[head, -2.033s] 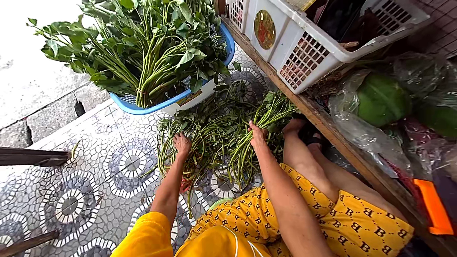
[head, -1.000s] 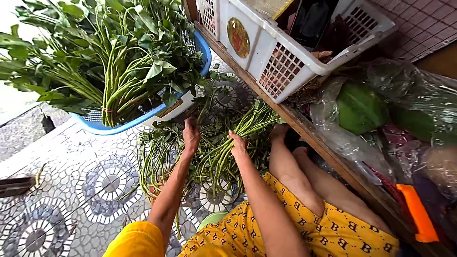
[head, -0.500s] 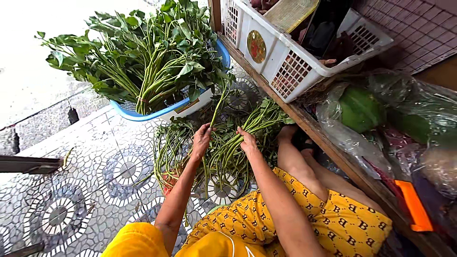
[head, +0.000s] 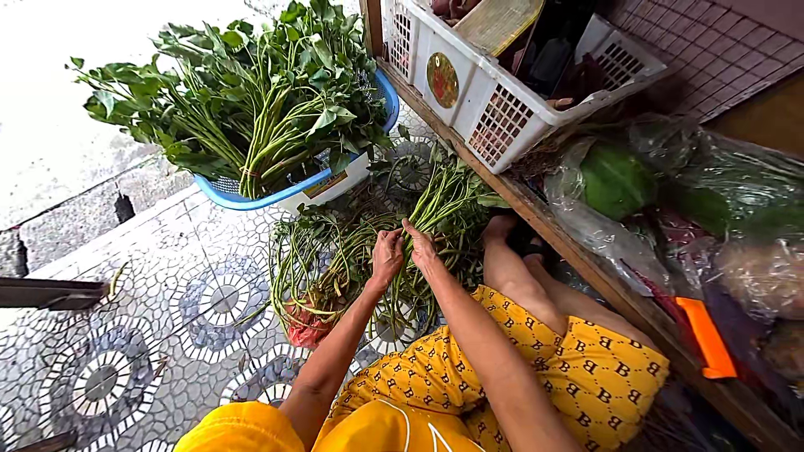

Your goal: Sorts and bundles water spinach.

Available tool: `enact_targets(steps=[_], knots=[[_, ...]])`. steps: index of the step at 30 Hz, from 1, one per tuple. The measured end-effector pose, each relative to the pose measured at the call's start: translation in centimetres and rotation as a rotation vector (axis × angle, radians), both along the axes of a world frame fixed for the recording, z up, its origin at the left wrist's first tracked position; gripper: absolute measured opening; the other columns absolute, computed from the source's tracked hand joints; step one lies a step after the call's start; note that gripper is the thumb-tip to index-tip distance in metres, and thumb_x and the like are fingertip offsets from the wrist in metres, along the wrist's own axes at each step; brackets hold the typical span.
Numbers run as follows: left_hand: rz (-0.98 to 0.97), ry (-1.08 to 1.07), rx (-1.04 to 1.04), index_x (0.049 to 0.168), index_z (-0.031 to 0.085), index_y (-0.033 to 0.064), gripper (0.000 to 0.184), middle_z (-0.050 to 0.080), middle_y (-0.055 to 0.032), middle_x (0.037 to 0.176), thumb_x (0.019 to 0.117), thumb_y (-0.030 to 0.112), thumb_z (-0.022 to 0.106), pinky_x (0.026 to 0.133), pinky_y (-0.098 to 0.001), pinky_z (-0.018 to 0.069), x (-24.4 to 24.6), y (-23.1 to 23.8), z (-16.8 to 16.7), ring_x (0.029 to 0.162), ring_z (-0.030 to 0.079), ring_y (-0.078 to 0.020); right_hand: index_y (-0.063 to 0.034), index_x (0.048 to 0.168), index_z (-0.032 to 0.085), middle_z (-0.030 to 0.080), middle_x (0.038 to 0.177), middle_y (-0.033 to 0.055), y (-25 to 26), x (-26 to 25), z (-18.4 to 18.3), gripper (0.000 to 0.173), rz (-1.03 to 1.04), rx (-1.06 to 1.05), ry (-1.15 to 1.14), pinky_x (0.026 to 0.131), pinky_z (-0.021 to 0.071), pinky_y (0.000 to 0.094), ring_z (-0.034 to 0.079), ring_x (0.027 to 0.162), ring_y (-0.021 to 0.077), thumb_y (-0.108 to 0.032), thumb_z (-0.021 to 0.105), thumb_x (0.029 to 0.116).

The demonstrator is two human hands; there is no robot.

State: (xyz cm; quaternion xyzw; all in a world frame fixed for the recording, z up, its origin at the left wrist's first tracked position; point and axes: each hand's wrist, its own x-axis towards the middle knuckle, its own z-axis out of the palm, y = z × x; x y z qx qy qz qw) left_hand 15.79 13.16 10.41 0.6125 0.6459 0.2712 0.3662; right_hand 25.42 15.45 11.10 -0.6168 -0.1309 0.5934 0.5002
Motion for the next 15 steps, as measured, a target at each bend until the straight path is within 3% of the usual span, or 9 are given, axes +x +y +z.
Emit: enact_targets(steps=[2,4,8,9,11,13,15], knots=[[-0.041,0.098,-0.018,0.133,0.065,0.0036,0.034,0.064,-0.0229,0.123,0.1052,0.019,0.054,0.097,-0.0507,0.0521,1.0,-0.9,0.5,0.110,0.065,-0.0354,0.0081,0.134,0.053,0.059,0.130,0.0252,0.0,0.2,-0.1,0.058,0.005,-0.015,-0.014,0.103,0.0474,0.0471,0.058,0.119,0.0313,-0.021,0.079,0.0919],[-0.083,0.143,0.025,0.131,0.066,0.0018,0.033,0.065,-0.0234,0.121,0.1043,0.020,0.056,0.098,-0.0519,0.0512,1.3,-1.6,0.4,0.114,0.064,-0.0379,0.0055,0.125,0.057,0.063,0.113,0.0183,0.0,0.5,-0.5,0.044,0.013,-0.020,-0.018,0.090,0.0503,0.0410,0.060,0.101,0.0239,-0.021,0.075,0.0949],[-0.028,-0.019,0.083,0.121,0.067,-0.0033,0.032,0.068,-0.0226,0.115,0.0977,0.019,0.068,0.100,-0.0531,0.0492,0.5,-1.6,-0.9,0.113,0.063,-0.0382,0.0013,0.121,0.060,0.064,0.097,0.0095,0.1,0.8,-1.0,0.032,0.061,0.017,0.035,0.079,0.0527,0.0336,0.060,0.084,0.0158,-0.015,0.072,0.0963],[0.010,-0.075,0.063,0.124,0.062,-0.0049,0.040,0.066,-0.0241,0.117,0.0951,0.021,0.072,0.100,-0.0531,0.0488,0.1,-1.8,-1.1,0.113,0.061,-0.0384,0.0001,0.117,0.061,0.064,0.088,0.0063,0.1,0.6,-0.8,0.026,0.060,0.028,0.056,0.072,0.0542,0.0297,0.061,0.075,0.0129,-0.013,0.071,0.0966],[0.044,-0.211,-0.049,0.141,0.043,-0.0063,0.068,0.054,-0.0282,0.136,0.0905,0.023,0.077,0.104,-0.0524,0.0473,-1.0,-1.9,-1.1,0.124,0.055,-0.0383,-0.0006,0.113,0.061,0.063,0.080,0.0041,0.3,-0.2,0.0,0.022,0.081,0.045,0.110,0.067,0.0543,0.0273,0.061,0.068,0.0113,-0.011,0.070,0.0963],[0.013,-0.342,-0.174,0.154,0.027,0.0010,0.085,0.054,-0.0234,0.141,0.0899,0.024,0.078,0.102,-0.0488,0.0508,-3.1,-1.7,-1.1,0.123,0.059,-0.0313,0.0019,0.113,0.059,0.065,0.080,0.0061,-0.1,-1.0,1.0,0.026,0.145,0.123,0.112,0.067,0.0552,0.0265,0.062,0.067,0.0111,-0.010,0.073,0.0944],[-0.103,-0.377,-0.200,0.153,0.035,0.0029,0.075,0.063,-0.0199,0.129,0.0929,0.024,0.074,0.097,-0.0462,0.0533,-4.8,-1.4,-0.6,0.112,0.065,-0.0253,0.0137,0.118,0.058,0.067,0.092,0.0173,-1.5,-1.4,3.7,0.034,0.280,0.348,-0.013,0.070,0.0562,0.0272,0.066,0.077,0.0155,-0.005,0.072,0.0932]])
